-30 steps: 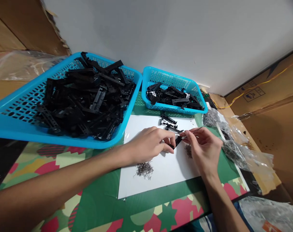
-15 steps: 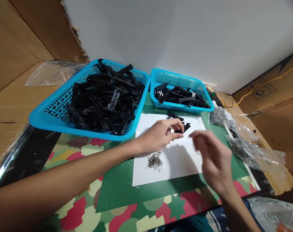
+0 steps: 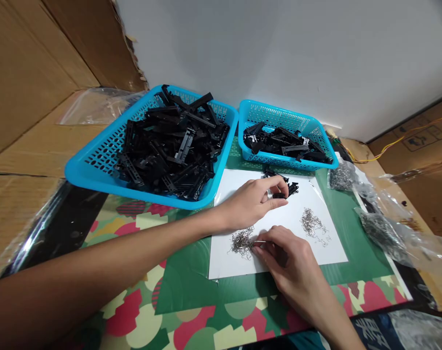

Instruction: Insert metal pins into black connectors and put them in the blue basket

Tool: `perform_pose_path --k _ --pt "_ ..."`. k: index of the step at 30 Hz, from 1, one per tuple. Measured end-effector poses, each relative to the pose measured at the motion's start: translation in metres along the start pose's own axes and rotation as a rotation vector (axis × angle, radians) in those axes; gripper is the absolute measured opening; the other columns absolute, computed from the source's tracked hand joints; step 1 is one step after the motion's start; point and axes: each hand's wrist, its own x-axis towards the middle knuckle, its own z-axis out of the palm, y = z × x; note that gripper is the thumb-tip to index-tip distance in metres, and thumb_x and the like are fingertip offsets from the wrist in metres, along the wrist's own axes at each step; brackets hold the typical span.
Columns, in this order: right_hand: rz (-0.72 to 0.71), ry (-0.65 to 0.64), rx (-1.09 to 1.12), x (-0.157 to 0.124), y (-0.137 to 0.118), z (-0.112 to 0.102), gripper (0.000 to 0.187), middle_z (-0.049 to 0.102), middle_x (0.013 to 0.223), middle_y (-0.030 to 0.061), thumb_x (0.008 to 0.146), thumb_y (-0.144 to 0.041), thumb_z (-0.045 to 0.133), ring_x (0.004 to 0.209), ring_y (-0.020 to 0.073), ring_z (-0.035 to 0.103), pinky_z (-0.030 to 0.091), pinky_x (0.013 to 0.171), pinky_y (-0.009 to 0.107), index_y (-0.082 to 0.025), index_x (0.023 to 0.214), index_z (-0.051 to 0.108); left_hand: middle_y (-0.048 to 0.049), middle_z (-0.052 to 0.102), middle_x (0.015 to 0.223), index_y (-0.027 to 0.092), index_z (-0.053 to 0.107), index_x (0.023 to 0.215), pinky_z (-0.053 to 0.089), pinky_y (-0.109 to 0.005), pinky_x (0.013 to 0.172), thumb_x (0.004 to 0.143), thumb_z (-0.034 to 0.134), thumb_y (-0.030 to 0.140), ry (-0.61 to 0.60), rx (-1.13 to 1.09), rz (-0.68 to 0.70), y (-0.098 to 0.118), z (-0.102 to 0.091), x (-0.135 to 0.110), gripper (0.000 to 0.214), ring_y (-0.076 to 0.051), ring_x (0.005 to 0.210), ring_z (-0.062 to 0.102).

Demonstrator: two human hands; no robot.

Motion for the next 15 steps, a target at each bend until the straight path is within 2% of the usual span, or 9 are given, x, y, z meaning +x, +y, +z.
perform_pose_path --k 5,10,15 --pt "0.035 0.019 0.140 0.001 0.002 -0.013 0.017 0.071 0.086 0.0037 0.103 -0.031 0.060 0.075 0.0183 0.064 0.050 0.067 0.029 -0.022 0.092 0.070 0.0001 0.068 0.101 0.021 0.065 0.109 0.039 -0.026 0.067 0.102 0.063 0.029 0.004 0.013 0.008 0.001 -0.001 0.000 0.011 -0.011 0.069 0.049" --pt "0.006 0.077 0.102 0.001 0.004 -0.026 0.018 0.069 0.082 0.0024 0.103 -0.032 0.062 0.071 0.0166 0.060 0.048 0.066 0.028 -0.022 0.090 0.070 -0.0028 0.073 0.110 0.020 0.072 0.111 0.043 -0.029 0.075 0.103 0.060 0.025 0.023 0.033 0.041 0.002 -0.001 0.002 0.015 -0.015 0.082 0.058" --pt "0.062 0.135 0.124 0.001 0.011 -0.038 0.020 0.067 0.077 0.0012 0.101 -0.036 0.066 0.066 0.0156 0.055 0.044 0.062 0.027 -0.022 0.088 0.072 -0.0033 0.069 0.108 0.020 0.076 0.107 0.042 -0.029 0.074 0.104 0.057 0.023 0.018 0.051 0.064 0.004 0.000 0.001 0.020 -0.014 0.080 0.054"
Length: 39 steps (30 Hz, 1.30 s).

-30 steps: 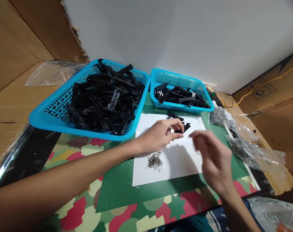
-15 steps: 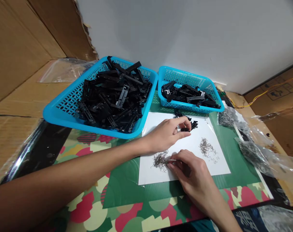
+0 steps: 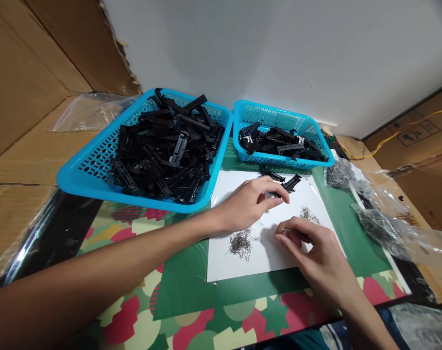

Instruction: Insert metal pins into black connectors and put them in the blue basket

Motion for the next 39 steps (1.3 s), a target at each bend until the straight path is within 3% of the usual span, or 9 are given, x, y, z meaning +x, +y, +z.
perform_pose_path --k 6,12,17,23,30,36,39 --pt "0.107 0.143 0.152 0.004 0.015 -0.010 0.025 0.056 0.071 -0.0001 0.095 -0.043 0.074 0.065 0.0153 0.047 0.037 0.057 0.027 -0.020 0.086 0.074 -0.0023 0.061 0.100 0.019 0.075 0.104 0.040 -0.028 0.068 0.102 0.062 0.029 -0.063 -0.009 -0.020 0.004 -0.003 -0.001 0.017 -0.013 0.072 0.048" --pt "0.107 0.182 0.432 0.015 0.025 -0.006 0.023 0.055 0.077 0.0001 0.091 -0.043 0.080 0.070 0.0150 0.047 0.038 0.060 0.026 -0.020 0.089 0.074 -0.0012 0.058 0.095 0.020 0.077 0.104 0.036 -0.027 0.065 0.100 0.069 0.041 -0.132 -0.090 -0.014 0.004 -0.005 -0.001 0.023 -0.013 0.074 0.047" --pt "0.078 0.229 0.515 0.024 0.020 0.001 0.020 0.058 0.080 0.0000 0.092 -0.041 0.080 0.071 0.0141 0.047 0.038 0.060 0.025 -0.022 0.091 0.074 0.0006 0.056 0.090 0.019 0.077 0.104 0.035 -0.027 0.064 0.099 0.072 0.036 -0.108 -0.136 -0.026 0.003 -0.004 0.000 0.018 -0.012 0.071 0.045" --pt "0.023 0.301 0.341 0.023 0.006 0.006 0.020 0.060 0.079 0.0008 0.094 -0.042 0.076 0.069 0.0152 0.049 0.039 0.060 0.027 -0.022 0.090 0.073 -0.0015 0.062 0.092 0.017 0.075 0.095 0.038 -0.028 0.071 0.104 0.066 0.039 -0.054 -0.128 -0.008 0.006 -0.005 0.001 0.025 -0.015 0.083 0.052" --pt "-0.132 0.407 -0.052 0.018 0.003 0.008 0.011 0.053 0.069 -0.0026 0.100 -0.031 0.068 0.062 0.0143 0.044 0.038 0.058 0.028 -0.023 0.094 0.072 -0.0001 0.060 0.094 0.018 0.075 0.096 0.037 -0.027 0.068 0.105 0.064 0.040 -0.032 -0.081 -0.022 0.004 -0.003 0.000 0.026 -0.013 0.074 0.048" --pt "-0.211 0.184 -0.276 0.017 0.001 -0.010 0.010 0.063 0.080 -0.0012 0.102 -0.020 0.061 0.069 0.0134 0.053 0.042 0.065 0.026 -0.022 0.096 0.068 -0.0010 0.060 0.099 0.019 0.072 0.100 0.042 -0.027 0.077 0.108 0.059 0.031 -0.064 0.156 0.066 0.002 -0.002 -0.001 0.020 -0.015 0.088 0.057" --pt "-0.186 0.190 -0.243 0.015 0.001 -0.021 0.009 0.065 0.081 -0.0019 0.103 -0.023 0.062 0.068 0.0128 0.053 0.042 0.064 0.024 -0.023 0.100 0.071 -0.0010 0.059 0.101 0.019 0.069 0.104 0.042 -0.027 0.076 0.109 0.056 0.033 -0.117 0.244 0.093 0.003 -0.003 -0.002 0.021 -0.015 0.085 0.057"
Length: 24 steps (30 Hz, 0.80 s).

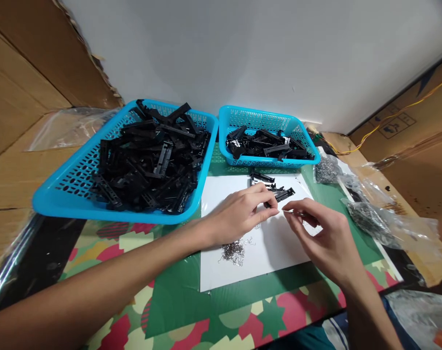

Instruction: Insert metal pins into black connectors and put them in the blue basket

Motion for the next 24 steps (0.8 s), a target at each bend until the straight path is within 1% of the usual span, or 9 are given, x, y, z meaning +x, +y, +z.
perform_pose_path --k 3,8,11,14,18,21,24 --pt "0.035 -0.008 0.050 0.001 0.002 -0.005 0.014 0.067 0.083 -0.0014 0.105 -0.030 0.061 0.067 0.0128 0.054 0.042 0.062 0.024 -0.023 0.102 0.072 -0.0011 0.059 0.103 0.019 0.068 0.106 0.043 -0.027 0.075 0.110 0.054 0.033 -0.031 0.036 0.013 0.001 0.000 -0.001 0.020 -0.015 0.083 0.058" --pt "0.067 -0.143 0.049 0.007 -0.001 -0.005 0.028 0.066 0.079 -0.0010 0.110 -0.036 0.052 0.065 0.0128 0.051 0.037 0.059 0.024 -0.021 0.095 0.071 -0.0037 0.063 0.110 0.018 0.067 0.112 0.046 -0.029 0.078 0.110 0.055 0.030 -0.064 0.149 0.037 -0.001 0.003 -0.002 0.017 -0.017 0.086 0.063" --pt "0.084 -0.224 0.055 0.012 -0.002 -0.004 0.028 0.066 0.078 -0.0019 0.110 -0.037 0.054 0.065 0.0125 0.050 0.035 0.058 0.024 -0.021 0.093 0.070 -0.0057 0.063 0.111 0.016 0.067 0.113 0.048 -0.031 0.079 0.109 0.056 0.028 -0.088 0.209 0.035 -0.003 0.005 -0.001 0.017 -0.020 0.090 0.066" --pt "0.098 -0.270 0.064 0.015 -0.002 -0.004 0.026 0.065 0.077 -0.0021 0.109 -0.034 0.055 0.065 0.0128 0.050 0.034 0.058 0.025 -0.021 0.092 0.069 -0.0065 0.063 0.110 0.014 0.068 0.112 0.049 -0.032 0.080 0.109 0.055 0.026 -0.104 0.224 0.037 -0.004 0.006 -0.001 0.018 -0.021 0.091 0.067" --pt "0.089 -0.279 0.101 0.018 -0.001 -0.005 0.026 0.062 0.074 -0.0021 0.108 -0.034 0.055 0.064 0.0124 0.048 0.033 0.058 0.025 -0.020 0.090 0.067 -0.0053 0.063 0.107 0.015 0.069 0.110 0.050 -0.031 0.083 0.109 0.055 0.025 -0.088 0.183 0.052 -0.005 0.006 0.000 0.017 -0.020 0.093 0.066" --pt "0.061 -0.276 0.136 0.017 0.000 -0.003 0.026 0.056 0.070 -0.0031 0.107 -0.033 0.057 0.062 0.0114 0.045 0.033 0.057 0.025 -0.019 0.087 0.067 -0.0041 0.063 0.104 0.016 0.070 0.106 0.049 -0.031 0.085 0.109 0.055 0.025 -0.067 0.151 0.046 -0.006 0.006 0.000 0.018 -0.020 0.094 0.065" --pt "0.078 -0.219 0.201 0.015 0.005 0.002 0.025 0.050 0.068 -0.0035 0.102 -0.031 0.062 0.062 0.0109 0.041 0.032 0.056 0.024 -0.018 0.080 0.065 -0.0037 0.064 0.105 0.017 0.071 0.106 0.048 -0.031 0.087 0.109 0.055 0.022 -0.056 0.094 0.028 -0.005 0.006 0.000 0.017 -0.019 0.097 0.065"
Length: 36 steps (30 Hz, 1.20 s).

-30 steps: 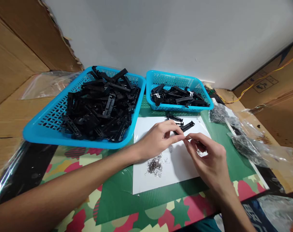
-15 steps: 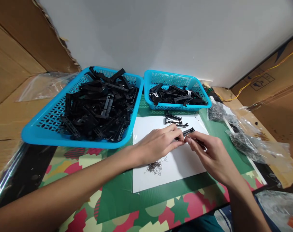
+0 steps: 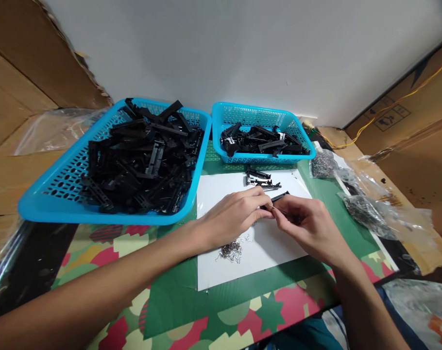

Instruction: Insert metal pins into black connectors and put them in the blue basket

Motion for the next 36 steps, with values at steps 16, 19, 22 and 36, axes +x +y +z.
perform_pose_path --k 16,19,22,36 --pt "0.038 0.246 0.253 0.005 0.018 0.027 0.023 0.057 0.070 -0.0023 0.098 -0.035 0.066 0.059 0.0111 0.049 0.038 0.052 0.022 -0.019 0.082 0.065 0.0004 0.064 0.102 0.020 0.069 0.101 0.043 -0.026 0.069 0.105 0.062 0.037 0.078 -0.363 -0.197 0.005 -0.007 -0.002 0.019 -0.012 0.075 0.055" --pt "0.030 0.202 0.205 0.002 0.015 0.020 0.025 0.059 0.076 -0.0013 0.103 -0.040 0.061 0.061 0.0120 0.050 0.037 0.052 0.023 -0.019 0.091 0.066 0.0002 0.066 0.101 0.021 0.070 0.100 0.044 -0.027 0.074 0.105 0.062 0.033 0.083 -0.270 -0.180 0.004 -0.007 -0.003 0.015 -0.015 0.082 0.058" --pt "-0.006 0.072 0.064 0.002 0.013 0.012 0.026 0.064 0.080 0.0002 0.107 -0.039 0.054 0.065 0.0137 0.053 0.040 0.058 0.024 -0.020 0.097 0.068 -0.0005 0.066 0.100 0.022 0.071 0.101 0.044 -0.027 0.076 0.104 0.064 0.031 0.072 -0.189 -0.174 0.004 -0.007 -0.003 0.012 -0.016 0.083 0.060" --pt "-0.152 -0.064 -0.263 0.003 0.026 0.009 0.027 0.038 0.054 -0.0093 0.109 -0.038 0.048 0.046 0.0119 0.037 0.026 0.049 0.025 -0.023 0.100 0.068 -0.0032 0.070 0.098 0.019 0.077 0.101 0.046 -0.028 0.077 0.097 0.073 0.026 0.030 -0.083 -0.168 0.003 -0.008 -0.010 0.008 -0.018 0.083 0.064"
